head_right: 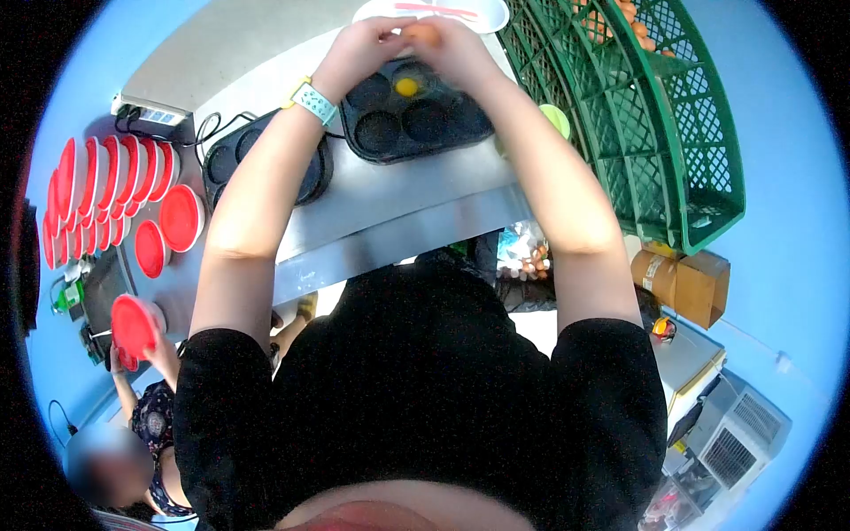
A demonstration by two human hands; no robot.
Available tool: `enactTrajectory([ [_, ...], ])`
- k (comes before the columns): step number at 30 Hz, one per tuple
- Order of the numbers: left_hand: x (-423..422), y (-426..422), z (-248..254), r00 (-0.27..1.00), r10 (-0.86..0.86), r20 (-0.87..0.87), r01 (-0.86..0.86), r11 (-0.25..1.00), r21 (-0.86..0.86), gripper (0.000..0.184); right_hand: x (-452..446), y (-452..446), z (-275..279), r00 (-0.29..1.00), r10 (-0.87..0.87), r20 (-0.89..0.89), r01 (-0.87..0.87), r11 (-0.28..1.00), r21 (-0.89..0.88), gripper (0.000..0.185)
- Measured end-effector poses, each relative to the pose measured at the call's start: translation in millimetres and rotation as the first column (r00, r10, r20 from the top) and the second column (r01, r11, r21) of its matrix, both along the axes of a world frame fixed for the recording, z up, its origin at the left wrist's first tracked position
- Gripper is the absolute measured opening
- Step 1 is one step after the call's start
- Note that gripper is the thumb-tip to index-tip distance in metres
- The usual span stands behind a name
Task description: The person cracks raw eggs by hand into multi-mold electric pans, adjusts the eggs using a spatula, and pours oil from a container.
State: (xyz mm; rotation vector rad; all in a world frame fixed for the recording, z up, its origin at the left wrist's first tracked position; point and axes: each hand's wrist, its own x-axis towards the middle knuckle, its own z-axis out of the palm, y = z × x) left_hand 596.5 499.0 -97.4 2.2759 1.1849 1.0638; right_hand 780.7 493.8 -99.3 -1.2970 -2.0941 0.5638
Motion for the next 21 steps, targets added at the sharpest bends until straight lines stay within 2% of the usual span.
enactTrajectory([
  [1,-2.8,0.0,8.1,0.999,-0.012,-0.053,0.004,0.988,-0.152,0.032,-1.5,1.8,0.0,0.999,-0.014,-0.03,0.015,0.999,0.046,0.037],
  [2,-1.4,-3.8,12.4,0.998,-0.021,-0.054,0.012,0.987,-0.161,0.032,-3.0,-2.4,0.0,0.999,-0.023,-0.031,0.024,0.999,0.037,0.037],
  [4,2.6,-5.6,27.1,0.958,-0.06,0.279,0.113,0.977,-0.178,0.028,-7.0,-4.4,10.4,0.894,-0.12,-0.431,0.038,0.98,-0.194,0.034],
  [5,3.9,-10.3,36.4,0.967,-0.008,0.253,0.079,0.958,-0.275,0.031,2.7,18.6,-11.3,0.782,-0.072,-0.619,-0.209,0.906,-0.369,0.031],
  [6,5.4,-14.5,38.4,0.968,-0.02,0.25,0.089,0.96,-0.266,0.031,11.5,14.2,-19.3,0.78,-0.073,-0.621,-0.2,0.912,-0.359,0.031],
  [7,7.8,-19.1,36.7,0.926,-0.042,0.375,0.124,0.973,-0.196,0.033,15.4,2.0,-15.7,0.791,-0.085,-0.606,-0.105,0.957,-0.271,0.031],
  [8,10.3,-24.2,34.0,0.867,-0.073,0.493,0.154,0.98,-0.126,0.034,24.3,-13.0,-11.7,0.593,-0.258,-0.762,-0.168,0.886,-0.431,0.032],
  [9,7.3,-47.8,45.0,0.937,0.054,0.345,0.022,0.977,-0.212,0.03,28.2,-32.7,2.7,0.325,-0.456,-0.828,-0.236,0.809,-0.539,0.033],
  [11,-3.7,-85.2,53.7,0.886,0.012,0.464,0.129,0.954,-0.272,0.027,50.2,-95.1,17.3,0.335,-0.434,-0.836,-0.147,0.852,-0.502,0.031],
  [12,-9.2,-108.2,56.1,0.847,0.019,0.531,0.198,0.916,-0.35,0.024,68.4,-129.4,19.1,0.458,-0.407,-0.79,-0.099,0.86,-0.5,0.028],
  [13,-13.5,-131.2,56.2,0.816,0.045,0.576,0.253,0.868,-0.427,0.024,84.6,-168.5,17.3,0.622,-0.385,-0.682,0.057,0.89,-0.452,0.032],
  [14,-20.2,-148.1,44.2,0.802,0.006,0.598,0.287,0.873,-0.394,0.023,100.5,-205.4,3.2,0.695,-0.457,-0.555,0.236,0.874,-0.424,0.035],
  [15,-26.7,-167.9,42.8,0.811,0.006,0.585,0.312,0.842,-0.44,0.024,114.1,-241.0,-6.0,0.702,-0.483,-0.523,0.27,0.86,-0.432,0.036],
  [16,-31.7,-183.9,45.9,0.875,0.038,0.482,0.25,0.817,-0.519,0.023,116.7,-275.0,-19.6,0.568,-0.623,-0.538,0.425,0.782,-0.456,0.033],
  [17,-37.5,-196.3,38.0,0.897,0.069,0.437,0.214,0.798,-0.564,0.023,134.1,-306.7,-58.1,0.594,-0.714,-0.372,0.595,0.7,-0.394,0.035],
  [18,-45.1,-203.1,24.5,0.892,0.055,0.449,0.241,0.782,-0.575,0.022,148.2,-336.5,-91.2,0.616,-0.753,-0.231,0.655,0.652,-0.382,0.036],
  [19,-46.8,-209.3,12.2,0.841,0.074,0.536,0.305,0.755,-0.581,0.021,156.8,-356.7,-108.1,0.612,-0.79,-0.037,0.693,0.559,-0.455,0.048],
  [20,-45.4,-214.6,7.8,0.784,0.115,0.61,0.355,0.724,-0.592,0.02,158.8,-366.6,-105.7,0.667,-0.735,0.123,0.672,0.522,-0.525,0.056],
  [21,-44.7,-215.9,5.6,0.779,0.111,0.618,0.376,0.706,-0.601,0.021,160.6,-376.8,-103.4,0.724,-0.631,0.278,0.649,0.487,-0.584,0.064],
])
